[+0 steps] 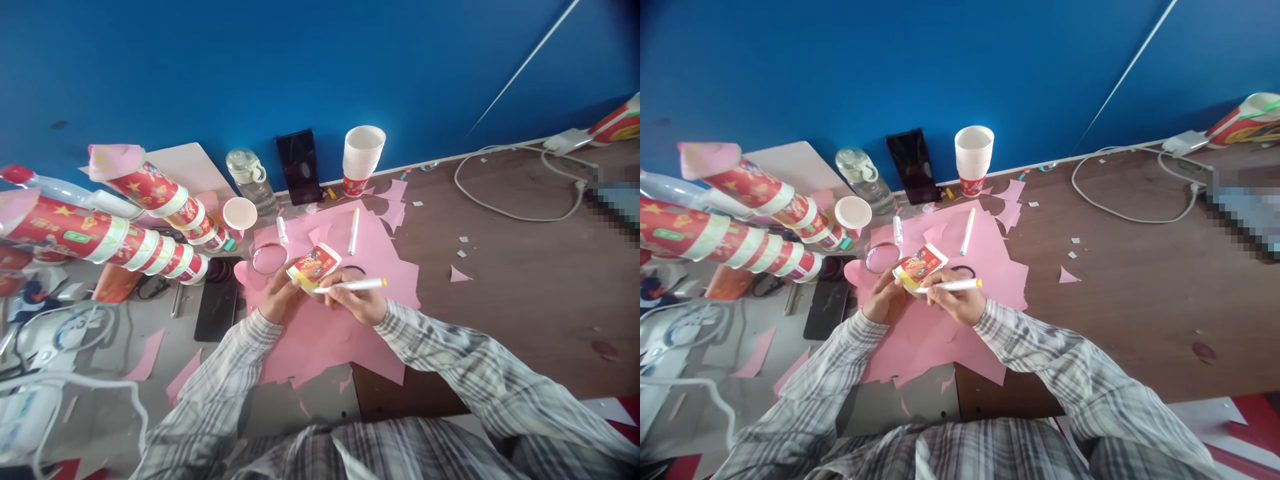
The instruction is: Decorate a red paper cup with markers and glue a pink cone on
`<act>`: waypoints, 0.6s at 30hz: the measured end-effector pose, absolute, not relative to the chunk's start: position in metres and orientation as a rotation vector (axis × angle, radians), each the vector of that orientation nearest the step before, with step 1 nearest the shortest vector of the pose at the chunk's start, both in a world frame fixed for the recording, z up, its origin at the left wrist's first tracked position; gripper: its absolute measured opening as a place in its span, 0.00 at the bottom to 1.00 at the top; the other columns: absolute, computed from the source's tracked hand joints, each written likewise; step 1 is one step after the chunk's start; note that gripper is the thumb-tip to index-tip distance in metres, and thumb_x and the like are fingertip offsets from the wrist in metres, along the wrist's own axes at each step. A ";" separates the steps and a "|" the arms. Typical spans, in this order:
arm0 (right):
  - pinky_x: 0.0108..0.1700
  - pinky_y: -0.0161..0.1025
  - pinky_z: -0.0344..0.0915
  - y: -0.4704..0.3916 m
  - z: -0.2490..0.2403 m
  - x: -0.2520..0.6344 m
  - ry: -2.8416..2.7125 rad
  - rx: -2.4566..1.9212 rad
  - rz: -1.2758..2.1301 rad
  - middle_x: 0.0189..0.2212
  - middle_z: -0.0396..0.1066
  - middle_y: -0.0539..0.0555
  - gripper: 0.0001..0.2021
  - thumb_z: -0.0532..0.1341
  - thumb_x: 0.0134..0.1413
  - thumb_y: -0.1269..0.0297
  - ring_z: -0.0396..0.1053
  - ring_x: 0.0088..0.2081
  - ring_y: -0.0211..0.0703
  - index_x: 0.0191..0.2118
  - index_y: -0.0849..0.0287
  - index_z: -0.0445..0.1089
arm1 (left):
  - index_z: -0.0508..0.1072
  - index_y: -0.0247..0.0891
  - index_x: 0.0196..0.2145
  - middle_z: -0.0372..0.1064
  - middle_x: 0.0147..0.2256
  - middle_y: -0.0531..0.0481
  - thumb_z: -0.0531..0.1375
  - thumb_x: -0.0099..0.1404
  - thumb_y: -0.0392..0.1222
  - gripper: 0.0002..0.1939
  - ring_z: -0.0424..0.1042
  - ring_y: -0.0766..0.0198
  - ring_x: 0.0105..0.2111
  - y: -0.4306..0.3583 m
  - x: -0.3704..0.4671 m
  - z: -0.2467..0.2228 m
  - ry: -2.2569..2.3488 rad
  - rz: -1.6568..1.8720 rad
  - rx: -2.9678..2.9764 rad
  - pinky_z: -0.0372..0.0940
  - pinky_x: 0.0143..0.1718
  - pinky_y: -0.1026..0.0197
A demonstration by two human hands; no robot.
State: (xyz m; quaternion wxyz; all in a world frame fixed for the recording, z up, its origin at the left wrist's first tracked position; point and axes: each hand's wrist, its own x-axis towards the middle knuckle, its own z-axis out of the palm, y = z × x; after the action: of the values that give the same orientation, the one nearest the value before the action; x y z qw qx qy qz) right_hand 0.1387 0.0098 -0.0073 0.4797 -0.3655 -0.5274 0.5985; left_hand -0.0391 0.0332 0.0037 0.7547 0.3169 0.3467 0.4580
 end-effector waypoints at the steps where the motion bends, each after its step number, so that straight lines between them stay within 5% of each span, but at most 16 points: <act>1: 0.22 0.35 0.64 0.010 -0.007 0.139 -1.306 -0.882 1.475 0.21 0.70 0.52 0.15 0.59 0.52 0.53 0.66 0.21 0.38 0.37 0.60 0.68 | 0.64 0.39 0.46 0.68 0.43 0.42 0.65 0.48 0.42 0.27 0.68 0.51 0.42 0.033 -0.039 0.004 0.753 1.005 0.693 0.67 0.40 0.50; 18: 0.21 0.33 0.62 0.013 -0.004 0.141 -1.326 -0.889 1.438 0.20 0.69 0.52 0.14 0.59 0.51 0.54 0.64 0.20 0.36 0.35 0.61 0.69 | 0.64 0.40 0.47 0.69 0.42 0.43 0.63 0.50 0.43 0.26 0.69 0.54 0.39 0.036 -0.041 -0.004 0.764 1.018 0.717 0.69 0.34 0.55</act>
State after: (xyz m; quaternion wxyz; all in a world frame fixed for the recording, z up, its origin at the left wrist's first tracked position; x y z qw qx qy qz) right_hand 0.1408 0.0130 -0.0039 0.4764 -0.3637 -0.5425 0.5886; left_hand -0.0412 0.0363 -0.0038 0.7448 0.3275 0.3488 0.4650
